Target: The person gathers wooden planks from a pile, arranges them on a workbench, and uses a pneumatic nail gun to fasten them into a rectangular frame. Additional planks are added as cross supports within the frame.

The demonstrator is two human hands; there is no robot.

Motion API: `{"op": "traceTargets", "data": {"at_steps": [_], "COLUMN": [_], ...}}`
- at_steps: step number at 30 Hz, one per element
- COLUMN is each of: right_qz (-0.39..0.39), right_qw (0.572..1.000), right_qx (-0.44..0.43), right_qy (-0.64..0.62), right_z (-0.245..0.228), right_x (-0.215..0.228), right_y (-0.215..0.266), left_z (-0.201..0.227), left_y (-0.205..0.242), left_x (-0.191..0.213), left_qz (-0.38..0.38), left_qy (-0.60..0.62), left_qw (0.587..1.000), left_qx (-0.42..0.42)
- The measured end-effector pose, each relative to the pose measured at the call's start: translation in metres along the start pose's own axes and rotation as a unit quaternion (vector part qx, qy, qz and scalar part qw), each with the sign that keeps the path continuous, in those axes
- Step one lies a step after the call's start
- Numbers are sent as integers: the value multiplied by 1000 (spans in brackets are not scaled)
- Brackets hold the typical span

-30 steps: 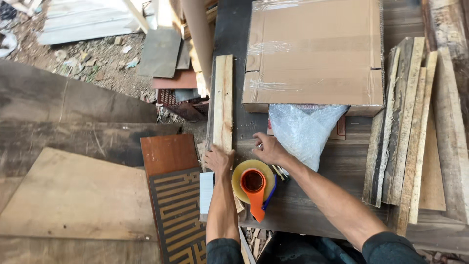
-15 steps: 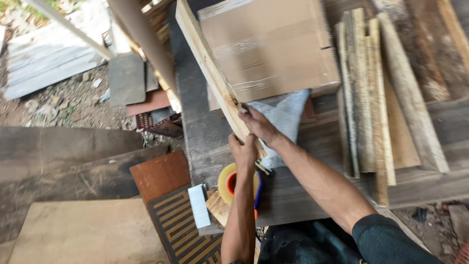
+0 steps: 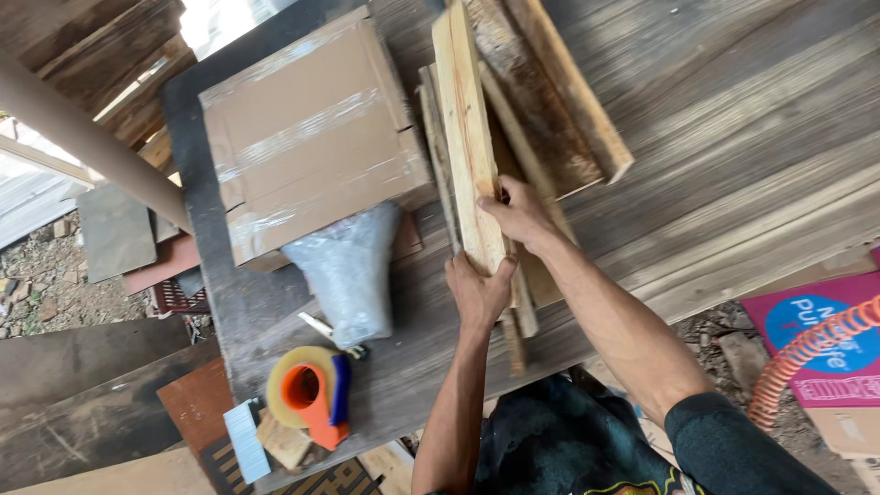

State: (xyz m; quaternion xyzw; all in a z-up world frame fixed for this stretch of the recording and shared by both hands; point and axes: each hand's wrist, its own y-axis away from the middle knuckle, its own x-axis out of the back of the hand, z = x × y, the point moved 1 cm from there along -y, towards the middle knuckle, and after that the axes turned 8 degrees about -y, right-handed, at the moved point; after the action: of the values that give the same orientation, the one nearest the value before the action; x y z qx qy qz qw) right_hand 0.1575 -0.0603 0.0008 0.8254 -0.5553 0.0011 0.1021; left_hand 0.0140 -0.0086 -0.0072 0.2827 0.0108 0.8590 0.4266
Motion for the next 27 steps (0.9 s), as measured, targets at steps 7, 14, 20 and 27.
{"op": "traceTargets", "data": {"at_steps": [7, 14, 20, 27], "right_qz": [-80, -159, -73, -68], "right_qw": [987, 950, 953, 947], "right_qx": [-64, -32, 64, -12], "right_qy": [122, 267, 287, 314], "right_z": [35, 15, 42, 54], "right_x": [61, 72, 99, 106], "right_y": [6, 18, 1, -19], "left_z": [-13, -17, -12, 13], "left_y": [25, 32, 25, 13], "left_x": [-71, -83, -82, -85], "left_qz": [134, 127, 121, 146], "left_qy": [-141, -228, -264, -219], "left_qw": [981, 964, 957, 950], "left_qx": [4, 45, 23, -168]}}
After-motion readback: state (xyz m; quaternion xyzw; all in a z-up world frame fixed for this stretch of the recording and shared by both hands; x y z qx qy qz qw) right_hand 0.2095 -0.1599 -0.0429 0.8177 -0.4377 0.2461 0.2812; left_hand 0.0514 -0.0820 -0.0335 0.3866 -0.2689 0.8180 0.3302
